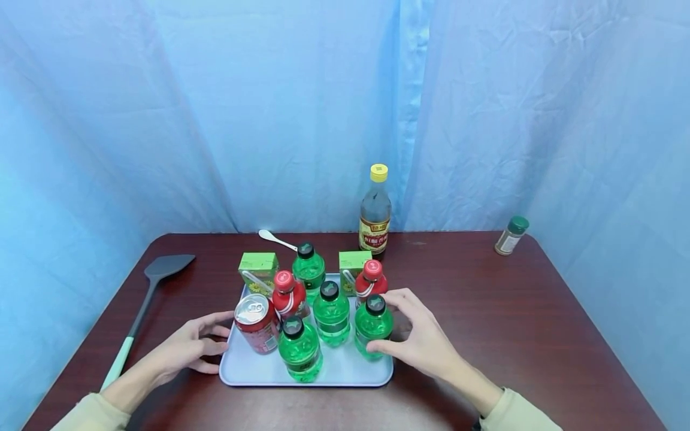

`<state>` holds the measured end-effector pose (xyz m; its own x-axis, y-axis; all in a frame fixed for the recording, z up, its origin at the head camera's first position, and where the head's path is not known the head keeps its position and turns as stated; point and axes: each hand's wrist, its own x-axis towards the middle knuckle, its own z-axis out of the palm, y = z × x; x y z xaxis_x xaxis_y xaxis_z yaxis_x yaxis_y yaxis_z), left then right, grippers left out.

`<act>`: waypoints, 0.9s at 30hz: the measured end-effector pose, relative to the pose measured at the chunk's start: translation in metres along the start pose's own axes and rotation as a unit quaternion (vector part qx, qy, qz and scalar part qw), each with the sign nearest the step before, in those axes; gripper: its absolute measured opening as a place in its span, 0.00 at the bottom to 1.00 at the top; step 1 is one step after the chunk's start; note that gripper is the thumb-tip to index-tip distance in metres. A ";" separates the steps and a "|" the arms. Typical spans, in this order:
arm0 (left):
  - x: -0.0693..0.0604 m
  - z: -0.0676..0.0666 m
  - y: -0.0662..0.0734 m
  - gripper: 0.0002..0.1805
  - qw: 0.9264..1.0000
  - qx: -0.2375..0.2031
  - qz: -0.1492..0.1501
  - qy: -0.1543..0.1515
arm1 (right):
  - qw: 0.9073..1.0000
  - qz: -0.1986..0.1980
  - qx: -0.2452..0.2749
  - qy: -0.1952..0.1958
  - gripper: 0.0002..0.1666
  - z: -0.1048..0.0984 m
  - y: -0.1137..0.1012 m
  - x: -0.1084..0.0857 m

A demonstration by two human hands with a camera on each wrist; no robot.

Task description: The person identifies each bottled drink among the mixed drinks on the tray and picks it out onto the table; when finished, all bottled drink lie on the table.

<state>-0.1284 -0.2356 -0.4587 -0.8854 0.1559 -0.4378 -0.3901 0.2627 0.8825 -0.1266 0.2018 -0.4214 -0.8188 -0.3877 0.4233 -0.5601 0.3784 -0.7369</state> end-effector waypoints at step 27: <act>0.001 0.006 0.001 0.37 0.999 0.000 0.001 0.032 | 1.000 0.004 0.001 0.000 0.38 -0.003 -0.018 0.005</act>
<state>-0.1279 -0.2294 -0.4589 -0.9005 0.0951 -0.4243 -0.3885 0.2625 0.8833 -0.1205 0.1956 -0.4044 -0.8228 -0.3854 0.4177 -0.5539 0.3794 -0.7411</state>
